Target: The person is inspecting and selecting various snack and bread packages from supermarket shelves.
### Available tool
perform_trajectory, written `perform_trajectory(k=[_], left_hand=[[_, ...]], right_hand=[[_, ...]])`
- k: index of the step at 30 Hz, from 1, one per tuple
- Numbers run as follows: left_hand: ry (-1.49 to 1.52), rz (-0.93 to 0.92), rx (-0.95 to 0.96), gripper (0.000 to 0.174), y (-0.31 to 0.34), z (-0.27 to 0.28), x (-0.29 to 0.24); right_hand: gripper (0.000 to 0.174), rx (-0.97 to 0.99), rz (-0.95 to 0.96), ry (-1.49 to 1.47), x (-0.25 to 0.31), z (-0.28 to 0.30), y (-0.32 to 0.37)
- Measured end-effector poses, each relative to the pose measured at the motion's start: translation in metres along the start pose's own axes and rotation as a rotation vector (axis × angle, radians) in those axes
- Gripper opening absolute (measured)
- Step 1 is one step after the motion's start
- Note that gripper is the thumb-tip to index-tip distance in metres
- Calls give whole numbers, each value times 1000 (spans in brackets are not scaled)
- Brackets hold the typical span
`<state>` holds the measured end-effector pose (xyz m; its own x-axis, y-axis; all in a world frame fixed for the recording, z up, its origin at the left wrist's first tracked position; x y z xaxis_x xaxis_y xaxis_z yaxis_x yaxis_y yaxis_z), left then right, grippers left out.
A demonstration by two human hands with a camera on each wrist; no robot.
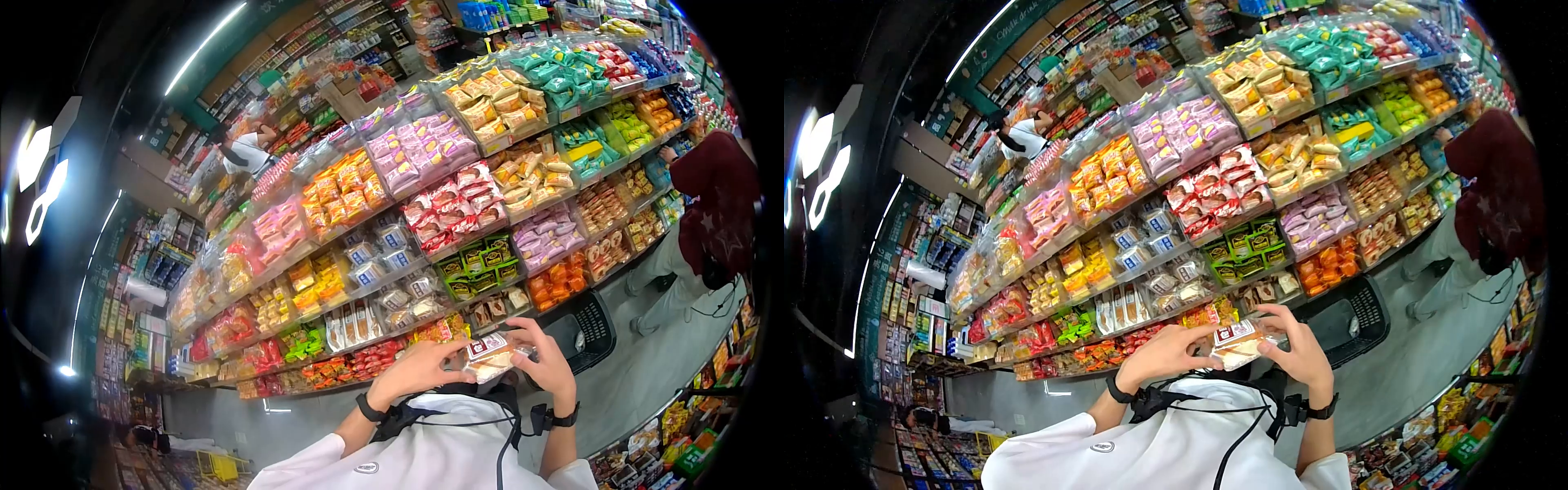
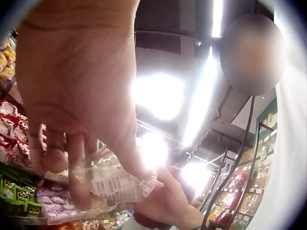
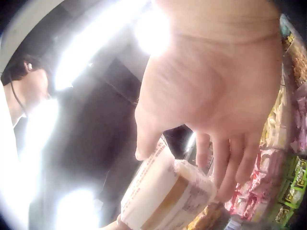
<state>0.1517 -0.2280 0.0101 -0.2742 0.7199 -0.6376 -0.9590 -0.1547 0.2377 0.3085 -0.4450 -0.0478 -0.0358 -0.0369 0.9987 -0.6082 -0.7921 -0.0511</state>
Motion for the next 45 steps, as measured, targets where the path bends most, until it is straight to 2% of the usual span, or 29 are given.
perform_trajectory(k=[1, 5, 8, 9, 12, 13, 20, 23, 26, 27, 30, 31, 37, 40, 41, 45], left_hand=[[-32, 55, 59, 81, -2, 4, 1], [-41, -26, 70, 89, -5, 19, 0], [-8, -147, -37, 91, -8, 26, 4], [19, -74, -15, 94, -10, 28, 5], [45, -94, -20, 97, -18, 34, 1], [43, -26, 60, 99, -21, 38, -2], [14, -277, 46, 102, -47, 22, 8], [131, -253, -8, 87, -50, 29, -5], [115, -59, 33, 74, -54, 30, 3], [148, -87, 9, 66, -57, 30, 4], [56, -217, 22, 60, -67, 31, 7], [88, -194, 18, 56, -68, 34, 4], [56, -308, 66, 58, -80, 37, -4], [161, -426, 70, 62, -83, 38, -12], [55, -332, 147, 58, -85, 40, -11], [40, -578, 85, 58, -95, 43, -23]], right_hand=[[74, 1, 8, 28, 3, 0, -1], [81, -61, 72, -9, -2, -5, -4], [90, -135, 125, -73, -2, -13, -7], [93, -170, 141, -71, -3, -14, -6], [95, -248, 155, -24, 12, -14, -2], [96, -261, 162, -16, 15, -13, -1], [92, -344, 106, 22, 17, -7, 14], [90, -377, 105, 63, 20, -5, 17], [89, -413, 106, 72, 17, -3, 18], [89, -424, 111, 71, 18, -3, 18], [89, -461, 122, 82, 22, -3, 17], [89, -476, 122, 98, 23, -2, 17], [90, -547, 109, 203, 34, 0, 20], [90, -593, 106, 212, 39, 0, 24], [90, -610, 105, 199, 40, -1, 26], [90, -667, 102, 184, 38, -1, 32]])
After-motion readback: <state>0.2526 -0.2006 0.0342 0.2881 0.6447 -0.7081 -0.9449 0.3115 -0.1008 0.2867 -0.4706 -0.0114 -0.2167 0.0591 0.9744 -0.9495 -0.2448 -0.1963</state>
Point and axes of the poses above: each hand's wrist, its own y-axis away from the middle knuckle, its own z-axis out of the back of the hand, x = y × z, the point moved 4 cm from there along -y, towards the middle knuckle, and after that the axes turned 6 degrees about -x, right-handed, at the moved point
